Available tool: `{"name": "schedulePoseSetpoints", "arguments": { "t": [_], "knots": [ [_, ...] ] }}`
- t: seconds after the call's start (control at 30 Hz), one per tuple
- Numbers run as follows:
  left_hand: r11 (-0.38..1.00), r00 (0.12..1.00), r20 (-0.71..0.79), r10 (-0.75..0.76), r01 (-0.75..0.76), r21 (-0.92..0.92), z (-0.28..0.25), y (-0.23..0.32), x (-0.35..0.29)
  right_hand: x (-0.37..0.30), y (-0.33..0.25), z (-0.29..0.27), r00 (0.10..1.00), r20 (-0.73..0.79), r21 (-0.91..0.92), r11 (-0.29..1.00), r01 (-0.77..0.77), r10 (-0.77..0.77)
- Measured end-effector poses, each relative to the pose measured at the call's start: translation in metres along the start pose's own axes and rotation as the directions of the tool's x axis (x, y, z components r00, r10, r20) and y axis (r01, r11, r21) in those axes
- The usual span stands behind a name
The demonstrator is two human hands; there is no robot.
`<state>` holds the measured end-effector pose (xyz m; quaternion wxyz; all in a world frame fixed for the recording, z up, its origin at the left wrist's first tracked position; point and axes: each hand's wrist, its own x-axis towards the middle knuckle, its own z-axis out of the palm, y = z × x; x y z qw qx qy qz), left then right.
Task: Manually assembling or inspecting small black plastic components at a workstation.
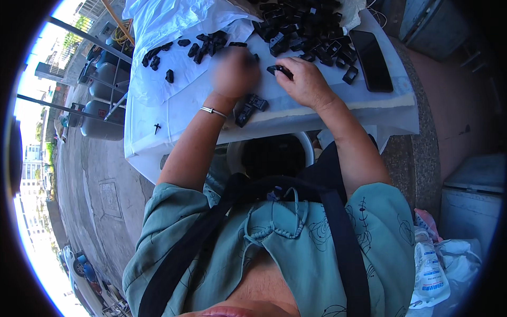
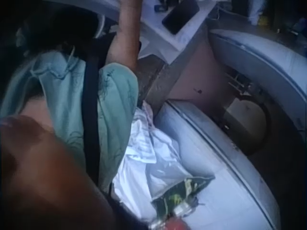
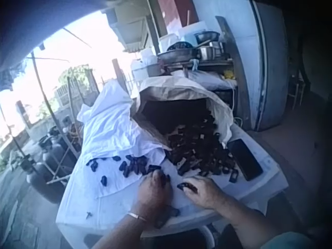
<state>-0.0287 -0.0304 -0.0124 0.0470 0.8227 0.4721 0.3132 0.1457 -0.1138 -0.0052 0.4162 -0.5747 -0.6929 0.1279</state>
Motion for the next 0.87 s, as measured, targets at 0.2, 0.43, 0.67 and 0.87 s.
{"name": "schedulePoseSetpoints", "arguments": {
  "t": [0.2,0.43,0.67,0.87],
  "knots": [
    [0.990,0.992,-0.029,0.121,-0.123,-0.064,-0.003,-0.023,-0.005,-0.001,0.003,0.000,0.998,0.008,-0.022,0.997,0.069,-0.069],
    [0.961,0.976,0.170,0.134,-0.086,-0.263,-0.028,-0.028,-0.019,-0.001,0.007,0.004,0.995,0.030,-0.047,0.994,0.100,-0.099],
    [0.983,0.912,0.377,-0.160,0.183,-0.025,-0.064,-0.016,-0.018,0.000,0.005,0.005,0.995,0.034,-0.122,0.988,0.096,-0.093],
    [0.933,0.868,0.361,0.340,-0.265,-0.242,-0.071,-0.042,-0.009,0.001,0.004,0.007,0.996,0.016,-0.070,0.993,0.094,-0.093]
  ]
}}
